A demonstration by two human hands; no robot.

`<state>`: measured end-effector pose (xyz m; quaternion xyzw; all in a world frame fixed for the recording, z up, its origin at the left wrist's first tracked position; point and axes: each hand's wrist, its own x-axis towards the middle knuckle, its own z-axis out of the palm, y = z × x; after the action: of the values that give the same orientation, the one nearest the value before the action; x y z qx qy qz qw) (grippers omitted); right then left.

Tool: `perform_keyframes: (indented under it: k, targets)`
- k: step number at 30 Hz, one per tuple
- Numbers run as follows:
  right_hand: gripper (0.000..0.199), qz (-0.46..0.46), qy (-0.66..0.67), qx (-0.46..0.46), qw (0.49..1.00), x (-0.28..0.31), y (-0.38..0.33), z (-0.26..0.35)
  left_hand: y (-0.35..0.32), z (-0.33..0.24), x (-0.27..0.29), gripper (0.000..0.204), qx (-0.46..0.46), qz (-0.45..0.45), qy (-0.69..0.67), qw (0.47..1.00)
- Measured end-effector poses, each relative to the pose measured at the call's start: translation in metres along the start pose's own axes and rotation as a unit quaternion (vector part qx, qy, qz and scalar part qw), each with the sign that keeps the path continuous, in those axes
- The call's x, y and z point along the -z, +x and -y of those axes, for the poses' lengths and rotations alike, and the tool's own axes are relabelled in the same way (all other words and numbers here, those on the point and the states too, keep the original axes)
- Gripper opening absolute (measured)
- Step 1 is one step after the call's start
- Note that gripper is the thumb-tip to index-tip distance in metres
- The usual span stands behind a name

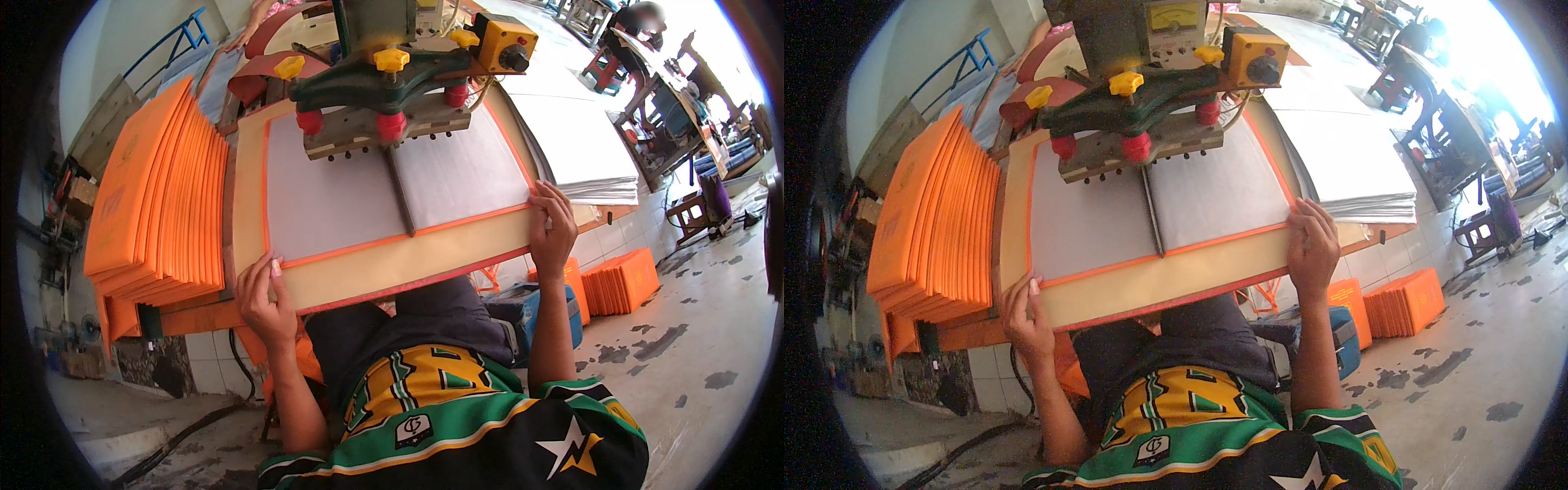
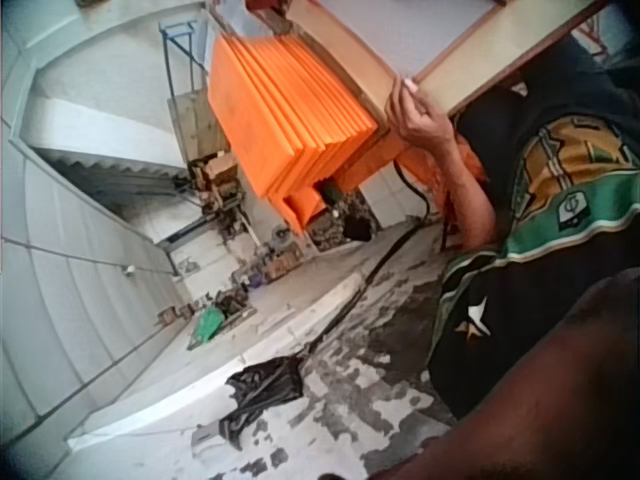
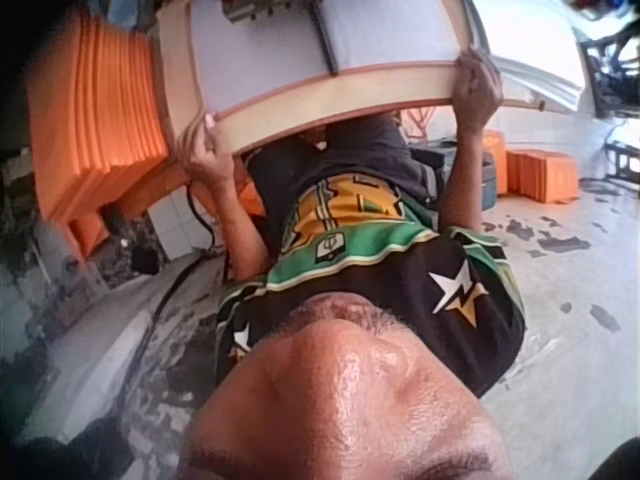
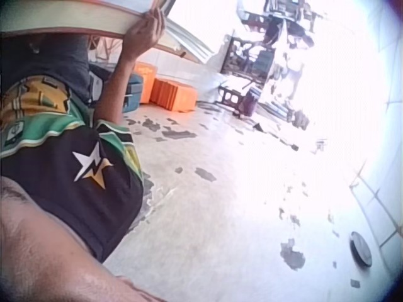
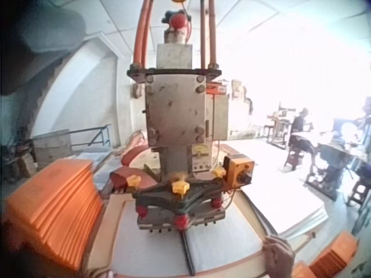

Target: The person positions orange plastic folder covers and white plastic inserts under a heat-sealing machine, aligning them by hand before lowering the press to seal the edges.

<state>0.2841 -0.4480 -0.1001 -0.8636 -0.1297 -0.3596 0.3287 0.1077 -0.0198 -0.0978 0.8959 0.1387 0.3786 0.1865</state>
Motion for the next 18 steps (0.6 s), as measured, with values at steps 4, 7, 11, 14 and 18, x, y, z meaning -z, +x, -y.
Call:
perform_keyframes:
  k: [4, 7, 11, 14, 18]
  targets:
    - [0.016, 0.007, 0.001, -0.002, 1.0, 0.0002, -0.0005, -0.001, 0.0004, -0.0008, 0.0005, 0.025, -0.005, -0.007, -0.001, 1.0]
    - [0.016, 0.008, -0.003, -0.008, 1.0, 0.0016, -0.0006, 0.0017, 0.0009, -0.0011, -0.0001, 0.024, -0.006, -0.007, -0.002, 1.0]
    - [0.016, 0.006, -0.004, -0.008, 1.0, -0.0003, -0.001, 0.0011, 0.0001, -0.0014, -0.0001, 0.024, -0.011, -0.013, 0.008, 1.0]
    - [0.016, 0.003, 0.003, -0.012, 1.0, 0.0001, -0.0005, 0.0018, 0.001, -0.0021, -0.0005, 0.025, -0.018, -0.016, 0.007, 1.0]
    - [0.017, 0.007, 0.01, -0.007, 1.0, 0.0007, -0.0003, 0.0, 0.0015, -0.0032, 0.0005, 0.026, -0.015, -0.011, 0.01, 1.0]
